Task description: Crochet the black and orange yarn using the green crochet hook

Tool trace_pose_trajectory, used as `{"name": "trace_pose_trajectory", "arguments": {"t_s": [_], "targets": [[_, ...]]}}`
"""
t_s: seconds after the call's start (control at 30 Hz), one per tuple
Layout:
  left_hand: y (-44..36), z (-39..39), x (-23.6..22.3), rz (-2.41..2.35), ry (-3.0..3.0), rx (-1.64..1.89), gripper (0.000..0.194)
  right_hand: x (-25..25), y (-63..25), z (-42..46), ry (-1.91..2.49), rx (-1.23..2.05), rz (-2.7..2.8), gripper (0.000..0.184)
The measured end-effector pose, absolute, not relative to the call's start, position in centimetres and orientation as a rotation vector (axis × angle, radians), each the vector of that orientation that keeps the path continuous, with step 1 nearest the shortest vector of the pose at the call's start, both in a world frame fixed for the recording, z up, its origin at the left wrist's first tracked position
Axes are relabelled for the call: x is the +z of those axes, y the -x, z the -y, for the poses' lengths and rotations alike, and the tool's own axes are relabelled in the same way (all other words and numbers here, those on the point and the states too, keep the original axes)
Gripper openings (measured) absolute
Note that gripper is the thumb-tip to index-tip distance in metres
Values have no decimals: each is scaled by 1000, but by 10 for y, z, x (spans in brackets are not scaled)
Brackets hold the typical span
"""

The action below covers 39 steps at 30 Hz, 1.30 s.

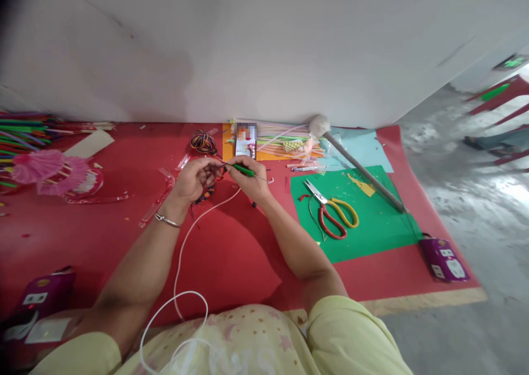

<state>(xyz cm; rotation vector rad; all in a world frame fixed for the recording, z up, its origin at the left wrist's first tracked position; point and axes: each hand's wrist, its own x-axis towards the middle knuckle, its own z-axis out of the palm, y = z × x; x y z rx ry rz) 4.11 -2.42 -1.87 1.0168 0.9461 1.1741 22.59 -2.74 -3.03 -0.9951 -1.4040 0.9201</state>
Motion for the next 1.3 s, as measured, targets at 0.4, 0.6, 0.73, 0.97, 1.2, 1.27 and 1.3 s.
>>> {"name": "trace_pose_trajectory", "arguments": {"t_s": [0.4, 0.6, 0.73, 0.97, 1.2, 1.27, 1.3], "targets": [[-45, 27, -17, -1125, -1243, 1206, 22, -29, -226, 29, 991, 863, 1435, 20], [-52, 29, -20, -1059, -1000, 1132, 41, -31, -225, 29, 990, 867, 1429, 21], [-57, 31, -17, -1073, -984, 1139, 45, -28, -223, 30, 971, 921, 1403, 21], [-55, 31, -15, -1026, -932, 1164, 35, -26, -218, 31, 984, 982, 1282, 28], [-63, 34, -15, -995, -957, 1189, 36, -19, -217, 38, 1005, 895, 1320, 22], [-65, 35, -16, -979, -952, 1182, 40, -17, -217, 39, 986, 884, 1314, 20], [-65, 35, -17, -971, -950, 1177, 43, -16, -217, 39, 976, 887, 1311, 20]]}}
